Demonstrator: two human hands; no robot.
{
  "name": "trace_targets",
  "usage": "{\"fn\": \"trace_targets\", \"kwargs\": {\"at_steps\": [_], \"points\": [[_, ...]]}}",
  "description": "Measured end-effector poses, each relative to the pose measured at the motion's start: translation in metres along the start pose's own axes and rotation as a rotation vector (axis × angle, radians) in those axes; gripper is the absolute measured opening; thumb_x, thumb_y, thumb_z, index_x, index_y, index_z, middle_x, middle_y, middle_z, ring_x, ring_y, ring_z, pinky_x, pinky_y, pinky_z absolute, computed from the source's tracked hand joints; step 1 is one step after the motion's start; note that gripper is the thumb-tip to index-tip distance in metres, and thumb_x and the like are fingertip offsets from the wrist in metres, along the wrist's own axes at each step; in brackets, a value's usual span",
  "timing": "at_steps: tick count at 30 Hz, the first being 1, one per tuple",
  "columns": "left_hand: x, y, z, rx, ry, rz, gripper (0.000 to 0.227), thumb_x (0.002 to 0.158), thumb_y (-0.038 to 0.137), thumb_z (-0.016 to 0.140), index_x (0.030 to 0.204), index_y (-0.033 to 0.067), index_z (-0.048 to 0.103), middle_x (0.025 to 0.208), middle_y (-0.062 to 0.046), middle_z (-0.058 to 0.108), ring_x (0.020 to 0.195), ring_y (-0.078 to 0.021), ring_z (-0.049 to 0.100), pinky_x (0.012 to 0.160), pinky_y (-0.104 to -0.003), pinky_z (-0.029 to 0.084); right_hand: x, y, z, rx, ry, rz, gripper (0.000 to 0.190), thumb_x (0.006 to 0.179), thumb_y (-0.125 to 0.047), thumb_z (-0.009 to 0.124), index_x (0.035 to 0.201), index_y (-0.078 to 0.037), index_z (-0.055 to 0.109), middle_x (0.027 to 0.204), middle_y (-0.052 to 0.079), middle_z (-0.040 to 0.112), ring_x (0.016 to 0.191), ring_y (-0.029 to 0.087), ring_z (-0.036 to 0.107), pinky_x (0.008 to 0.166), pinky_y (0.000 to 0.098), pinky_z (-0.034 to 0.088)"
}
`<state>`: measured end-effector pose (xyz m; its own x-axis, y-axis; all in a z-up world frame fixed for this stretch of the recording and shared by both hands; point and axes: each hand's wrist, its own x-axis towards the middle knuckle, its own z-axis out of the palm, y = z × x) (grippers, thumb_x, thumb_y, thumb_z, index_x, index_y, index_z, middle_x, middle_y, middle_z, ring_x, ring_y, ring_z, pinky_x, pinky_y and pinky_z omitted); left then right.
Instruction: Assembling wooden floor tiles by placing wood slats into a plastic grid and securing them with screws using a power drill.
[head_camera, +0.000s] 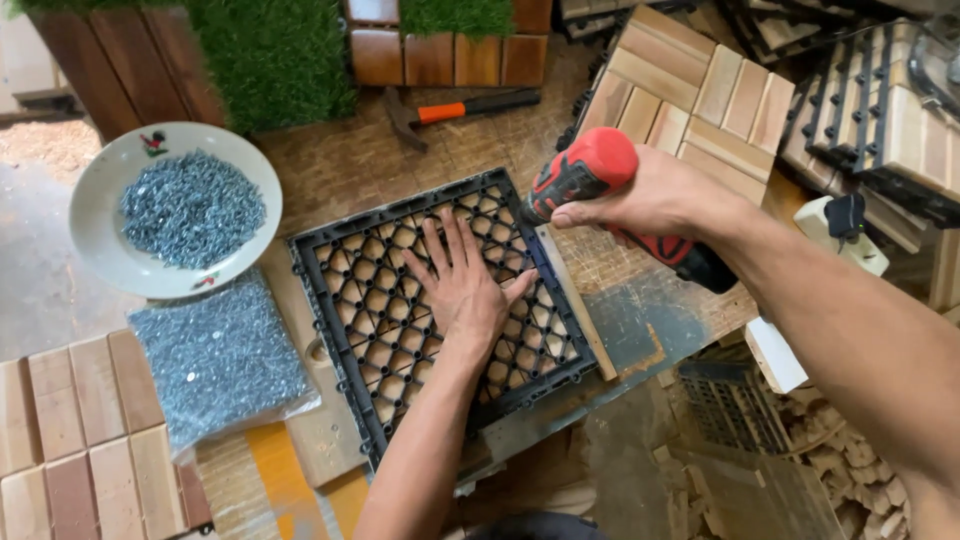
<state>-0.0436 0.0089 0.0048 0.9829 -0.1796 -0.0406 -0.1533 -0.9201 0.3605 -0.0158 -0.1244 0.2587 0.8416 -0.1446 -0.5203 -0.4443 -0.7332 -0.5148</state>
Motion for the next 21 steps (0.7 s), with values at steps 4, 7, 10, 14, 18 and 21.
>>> {"fn": "trace_targets", "kwargs": {"at_steps": [4, 7, 10, 14, 18, 21], "points": [[0.001, 0.001, 0.005, 0.048, 0.025, -0.005, 0.128, 0.077, 0.088, 0.057, 0.165, 0.0040, 0.014, 0.173, -0.015, -0.002, 0.157, -0.0413, -0.007, 0.119, -0.071, -0.014, 0.015, 0.002, -0.004, 0.011, -0.040, -0.003, 0.032, 0.072, -0.033, 0.092, 0.082, -0.007, 0.076, 0.061, 0.011, 0.069, 0.049, 0.021, 0.067, 0.050, 0.0303, 0.056], [0.000, 0.000, 0.005, 0.000, 0.031, -0.016, 0.128, 0.077, 0.084, 0.061, 0.164, 0.0034, 0.016, 0.173, -0.015, -0.002, 0.158, -0.0414, -0.005, 0.120, -0.071, -0.010, 0.020, -0.001, -0.001, -0.122, -0.061, 0.001, 0.035, 0.073, -0.040, 0.090, 0.080, -0.010, 0.075, 0.058, 0.010, 0.068, 0.049, 0.021, 0.067, 0.052, 0.0310, 0.054], [0.002, 0.000, 0.005, 0.005, 0.036, -0.005, 0.128, 0.075, 0.085, 0.061, 0.164, 0.0036, 0.017, 0.173, -0.015, 0.001, 0.158, -0.0414, -0.004, 0.120, -0.071, -0.012, 0.025, -0.003, 0.000, -0.230, -0.044, 0.048, 0.034, 0.073, -0.043, 0.088, 0.077, -0.011, 0.076, 0.056, 0.009, 0.068, 0.052, 0.021, 0.069, 0.057, 0.0314, 0.055], [-0.003, -0.009, -0.005, -0.113, 0.081, 0.042, 0.115, 0.080, 0.080, 0.062, 0.158, 0.0020, 0.031, 0.170, -0.019, 0.015, 0.157, -0.0423, 0.007, 0.120, -0.072, -0.003, 0.032, 0.001, 0.007, -0.388, -0.069, -0.043, 0.060, 0.064, -0.060, 0.089, 0.100, -0.013, 0.077, 0.089, 0.015, 0.076, 0.095, 0.030, 0.072, 0.091, 0.0410, 0.054], [0.011, -0.062, -0.011, -0.455, 0.637, 0.209, 0.052, 0.088, 0.047, 0.081, 0.120, 0.0075, 0.073, 0.131, -0.015, 0.066, 0.115, -0.0325, 0.067, 0.100, -0.044, 0.053, 0.014, -0.012, 0.015, -0.446, -0.073, -0.066, 0.074, 0.057, -0.063, 0.091, 0.114, -0.018, 0.077, 0.110, 0.014, 0.077, 0.115, 0.031, 0.070, 0.105, 0.0419, 0.050], [0.024, -0.153, -0.027, -0.361, 0.807, 0.045, 0.034, 0.094, 0.040, 0.077, 0.115, 0.0140, 0.075, 0.115, -0.005, 0.069, 0.109, -0.0260, 0.067, 0.096, -0.037, 0.052, -0.011, -0.024, 0.017, -0.297, -0.050, -0.177, 0.065, 0.066, -0.045, 0.088, 0.123, -0.016, 0.072, 0.123, 0.017, 0.073, 0.129, 0.036, 0.062, 0.114, 0.0465, 0.044]]}}
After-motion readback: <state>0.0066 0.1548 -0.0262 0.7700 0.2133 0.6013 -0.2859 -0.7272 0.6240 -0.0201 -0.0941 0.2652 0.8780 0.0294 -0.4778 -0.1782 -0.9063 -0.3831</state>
